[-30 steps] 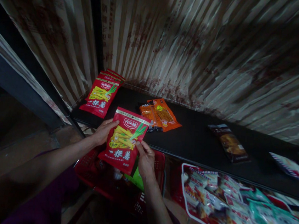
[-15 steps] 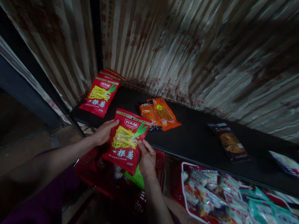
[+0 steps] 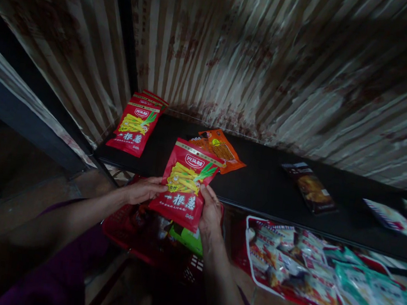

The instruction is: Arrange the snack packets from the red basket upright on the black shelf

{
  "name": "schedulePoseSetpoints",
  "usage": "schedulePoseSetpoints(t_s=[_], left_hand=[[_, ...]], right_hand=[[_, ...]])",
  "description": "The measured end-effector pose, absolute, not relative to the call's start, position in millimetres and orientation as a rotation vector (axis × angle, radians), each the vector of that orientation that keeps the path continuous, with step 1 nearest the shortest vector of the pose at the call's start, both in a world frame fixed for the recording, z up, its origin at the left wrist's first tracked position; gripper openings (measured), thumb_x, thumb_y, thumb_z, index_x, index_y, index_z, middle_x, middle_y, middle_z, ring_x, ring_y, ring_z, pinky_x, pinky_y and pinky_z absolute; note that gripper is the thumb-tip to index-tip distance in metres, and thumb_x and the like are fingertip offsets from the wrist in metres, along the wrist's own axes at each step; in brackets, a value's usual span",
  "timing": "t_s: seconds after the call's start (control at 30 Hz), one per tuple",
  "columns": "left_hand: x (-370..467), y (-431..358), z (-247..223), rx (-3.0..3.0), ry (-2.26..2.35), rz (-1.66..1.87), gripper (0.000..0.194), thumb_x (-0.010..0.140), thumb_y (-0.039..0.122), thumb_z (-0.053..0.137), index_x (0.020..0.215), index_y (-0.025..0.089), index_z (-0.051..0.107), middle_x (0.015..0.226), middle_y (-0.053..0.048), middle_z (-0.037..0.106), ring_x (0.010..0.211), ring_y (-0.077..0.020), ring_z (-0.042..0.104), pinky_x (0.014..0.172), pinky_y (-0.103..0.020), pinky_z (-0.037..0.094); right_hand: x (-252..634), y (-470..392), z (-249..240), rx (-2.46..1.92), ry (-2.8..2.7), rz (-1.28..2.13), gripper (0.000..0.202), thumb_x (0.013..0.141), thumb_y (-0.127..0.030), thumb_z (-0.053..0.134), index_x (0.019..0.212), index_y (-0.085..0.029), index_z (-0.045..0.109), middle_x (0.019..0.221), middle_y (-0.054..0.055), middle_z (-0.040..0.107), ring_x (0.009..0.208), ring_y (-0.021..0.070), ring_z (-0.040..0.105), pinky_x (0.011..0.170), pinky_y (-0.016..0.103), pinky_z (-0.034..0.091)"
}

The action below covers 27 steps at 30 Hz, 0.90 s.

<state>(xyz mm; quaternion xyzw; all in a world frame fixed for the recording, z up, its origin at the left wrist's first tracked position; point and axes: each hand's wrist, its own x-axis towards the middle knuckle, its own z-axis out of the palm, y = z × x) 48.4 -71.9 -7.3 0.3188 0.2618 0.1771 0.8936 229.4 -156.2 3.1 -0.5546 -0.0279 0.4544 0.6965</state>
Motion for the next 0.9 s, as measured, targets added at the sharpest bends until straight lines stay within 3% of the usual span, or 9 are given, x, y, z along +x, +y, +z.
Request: schedulePoseSetpoints(t_s=[0.37, 0.53, 0.9], left_hand=[[51.2, -75.9, -7.7, 0.797, 0.518, 0.422, 0.049, 0.054, 0.034, 0.086, 0.095, 0.013, 0.069, 0.093, -0.007, 0.072, 0.082, -0.016, 0.065, 0.082, -0.029, 0.047], [54.3, -71.4, -7.1, 0.754, 0.507, 0.509, 0.049, 0.056, 0.032, 0.086, 0.097, 0.013, 0.068, 0.093, -0.006, 0.071, 0.081, -0.0146, 0.064, 0.084, -0.03, 0.047], [63.5, -67.8, -3.5, 0.749, 0.529, 0.709, 0.047, 0.061, 0.037, 0.083, 0.099, 0.015, 0.067, 0.093, -0.005, 0.071, 0.085, -0.0162, 0.064, 0.085, -0.031, 0.046]], right_hand=[[239.3, -159.2, -1.6, -1.156, -0.138, 1.023, 0.032, 0.061, -0.03, 0.081, 0.088, -0.022, 0.067, 0.088, 0.001, 0.075, 0.072, 0.0171, 0.07, 0.07, 0.031, 0.059], [231.5, -162.7, 2.0, -1.12, -0.239, 1.162, 0.038, 0.06, -0.039, 0.082, 0.092, -0.023, 0.069, 0.095, 0.003, 0.075, 0.08, 0.0197, 0.07, 0.074, 0.033, 0.058], [216.0, -158.4, -4.6, -1.129, -0.393, 1.216, 0.031, 0.054, -0.025, 0.087, 0.08, -0.025, 0.07, 0.081, -0.004, 0.074, 0.071, 0.0119, 0.068, 0.065, 0.023, 0.059]])
